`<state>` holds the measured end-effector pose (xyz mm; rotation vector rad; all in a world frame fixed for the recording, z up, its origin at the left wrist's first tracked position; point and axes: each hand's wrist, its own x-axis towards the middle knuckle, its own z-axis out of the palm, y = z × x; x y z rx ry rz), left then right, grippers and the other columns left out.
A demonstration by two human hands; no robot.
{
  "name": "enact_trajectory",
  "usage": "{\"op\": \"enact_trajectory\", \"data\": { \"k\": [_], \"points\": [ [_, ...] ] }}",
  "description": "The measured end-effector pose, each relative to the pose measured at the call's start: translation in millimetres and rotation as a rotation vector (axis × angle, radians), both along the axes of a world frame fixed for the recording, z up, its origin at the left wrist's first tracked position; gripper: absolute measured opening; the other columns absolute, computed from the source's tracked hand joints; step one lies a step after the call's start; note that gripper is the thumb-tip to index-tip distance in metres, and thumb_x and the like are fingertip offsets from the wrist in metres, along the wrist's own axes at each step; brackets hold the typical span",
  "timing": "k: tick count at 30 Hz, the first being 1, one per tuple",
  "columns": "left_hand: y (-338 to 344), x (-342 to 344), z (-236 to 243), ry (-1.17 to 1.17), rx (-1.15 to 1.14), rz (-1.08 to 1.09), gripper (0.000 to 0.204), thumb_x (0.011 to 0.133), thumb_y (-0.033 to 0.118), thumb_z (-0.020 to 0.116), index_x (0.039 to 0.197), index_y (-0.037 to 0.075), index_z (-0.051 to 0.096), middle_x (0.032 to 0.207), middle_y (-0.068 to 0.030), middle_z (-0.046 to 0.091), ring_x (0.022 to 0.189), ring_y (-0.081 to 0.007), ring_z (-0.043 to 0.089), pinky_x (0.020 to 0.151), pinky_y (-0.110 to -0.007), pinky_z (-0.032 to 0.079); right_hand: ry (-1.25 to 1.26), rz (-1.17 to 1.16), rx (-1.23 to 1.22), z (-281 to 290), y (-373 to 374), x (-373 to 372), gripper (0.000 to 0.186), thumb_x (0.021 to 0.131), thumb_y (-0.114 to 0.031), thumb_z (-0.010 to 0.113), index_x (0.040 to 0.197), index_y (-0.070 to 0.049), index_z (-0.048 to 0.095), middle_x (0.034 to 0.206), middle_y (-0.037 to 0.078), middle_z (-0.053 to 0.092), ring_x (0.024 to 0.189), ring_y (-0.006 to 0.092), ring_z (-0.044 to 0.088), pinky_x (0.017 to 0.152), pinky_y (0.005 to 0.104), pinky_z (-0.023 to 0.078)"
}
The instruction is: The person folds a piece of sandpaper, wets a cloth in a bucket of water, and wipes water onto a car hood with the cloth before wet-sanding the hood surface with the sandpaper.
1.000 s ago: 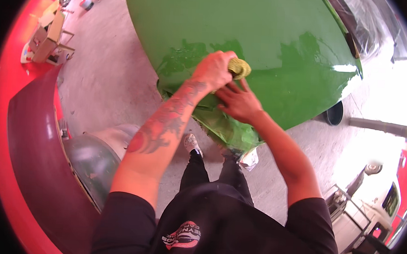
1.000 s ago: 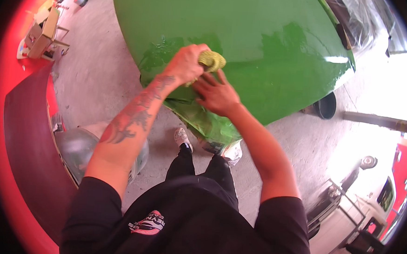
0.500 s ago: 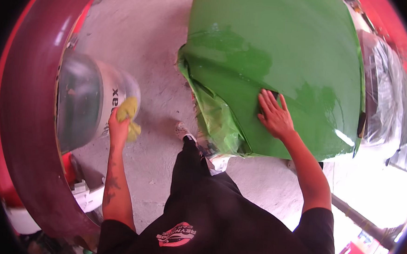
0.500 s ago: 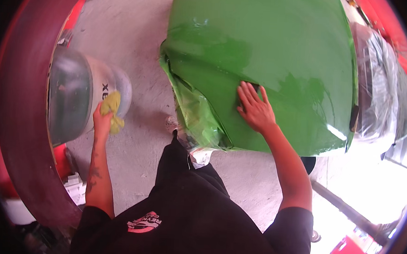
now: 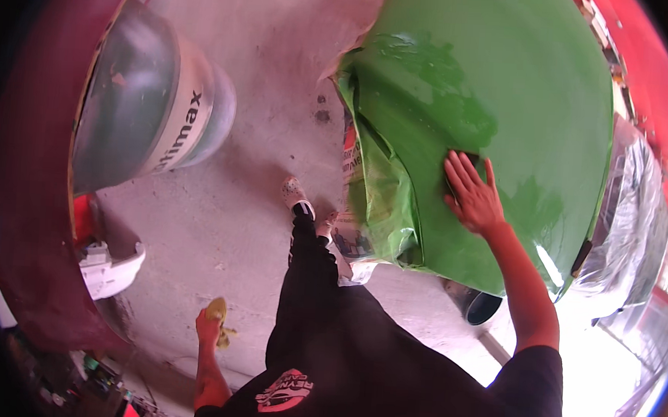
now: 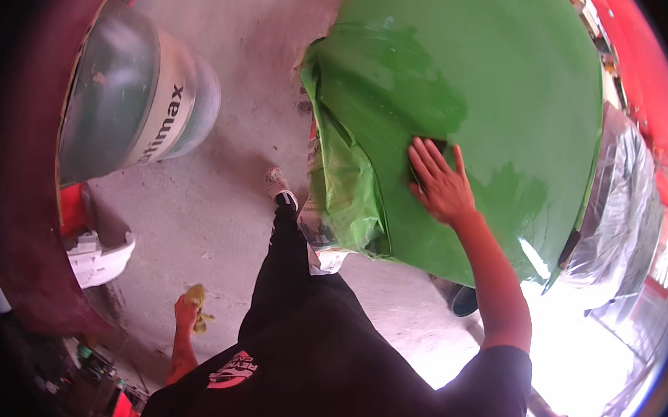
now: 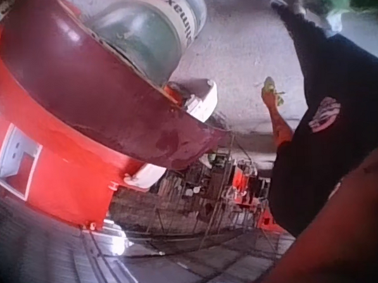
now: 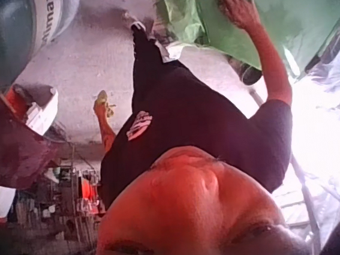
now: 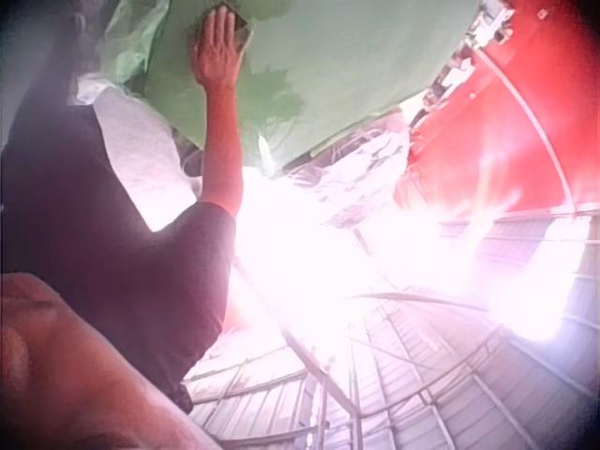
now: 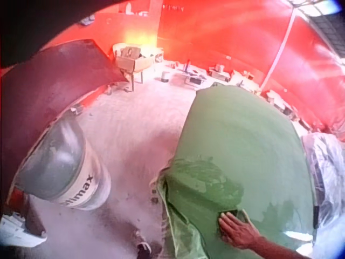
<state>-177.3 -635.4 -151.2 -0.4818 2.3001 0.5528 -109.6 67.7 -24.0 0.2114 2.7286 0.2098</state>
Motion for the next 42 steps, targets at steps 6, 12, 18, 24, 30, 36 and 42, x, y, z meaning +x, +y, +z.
{"op": "enact_trajectory", "data": {
  "k": [6,12,18,24,30,36,42],
  "points": [
    [-4.1,38.8,-6.7,-0.13,0.036,0.07,0.03,0.072,0.001,0.059,0.102,0.003,0.063,0.084,-0.0119,0.067,0.067,-0.0227,0.065,0.06,-0.037,0.053,0.058,0.176,0.002,3.1,-10.7,-89.9,0.066,0.096,-0.047,0.04,0.151,-0.014,0.023,0.158,0.001,0.019,0.145,0.0153,0.019,0.118,0.0509,0.005],
    [68.9,-36.6,-27.6,-0.05,0.366,0.001,0.038,0.075,-0.004,0.057,0.113,0.003,0.06,0.094,-0.0119,0.067,0.089,-0.0203,0.066,0.07,-0.032,0.054,0.192,0.337,0.102,-24.9,-35.5,-202.1,0.054,0.097,-0.039,0.039,0.141,-0.009,0.042,0.152,0.002,0.034,0.141,0.0164,0.029,0.117,0.0488,0.014],
    [53.8,-21.0,-20.1,-0.058,0.316,0.132,0.04,0.077,-0.004,0.056,0.116,0.001,0.059,0.104,-0.0146,0.068,0.096,-0.0243,0.066,0.082,-0.034,0.053,0.143,0.33,0.045,-17.9,-28.1,-150.0,0.056,0.095,-0.041,0.041,0.142,-0.011,0.041,0.153,0.002,0.031,0.141,0.0168,0.028,0.116,0.0509,0.017],
    [62.1,6.3,-30.7,-0.195,0.167,-0.149,0.034,0.078,0.001,0.062,0.111,0.007,0.063,0.098,-0.0136,0.07,0.095,-0.0262,0.068,0.08,-0.035,0.052,0.08,0.46,0.257,-13.1,-24.9,-225.4,0.056,0.095,-0.042,0.042,0.141,-0.011,0.043,0.15,0.003,0.037,0.14,0.0175,0.031,0.115,0.0517,0.019],
    [63.1,14.3,-37.6,-0.274,0.188,-0.136,0.032,0.079,0.008,0.063,0.11,0.008,0.063,0.099,-0.0151,0.069,0.096,-0.0297,0.067,0.081,-0.038,0.052,-0.037,0.568,0.146,-8.1,-23.6,-192.6,0.055,0.095,-0.042,0.042,0.139,-0.01,0.045,0.149,0.002,0.038,0.139,0.0178,0.032,0.114,0.0517,0.02],
    [93.6,-9.9,-47.4,-0.203,0.292,-0.125,0.032,0.079,0.004,0.061,0.111,0.006,0.063,0.101,-0.0149,0.069,0.097,-0.0282,0.067,0.082,-0.037,0.052,-0.219,0.462,0.167,6.5,-43.4,-195.7,0.057,0.095,-0.036,0.044,0.146,-0.014,0.034,0.155,0.0,0.029,0.143,0.0163,0.027,0.117,0.0517,0.013],
    [110.1,-22.6,-45.0,-0.254,0.296,-0.179,0.037,0.076,-0.002,0.06,0.112,0.004,0.062,0.098,-0.0119,0.069,0.093,-0.0216,0.067,0.082,-0.033,0.052,-0.134,0.524,0.153,3.0,-34.6,-200.3,0.055,0.096,-0.042,0.042,0.144,-0.015,0.038,0.153,0.0,0.033,0.142,0.0152,0.028,0.116,0.0533,0.016]
  ]
}}
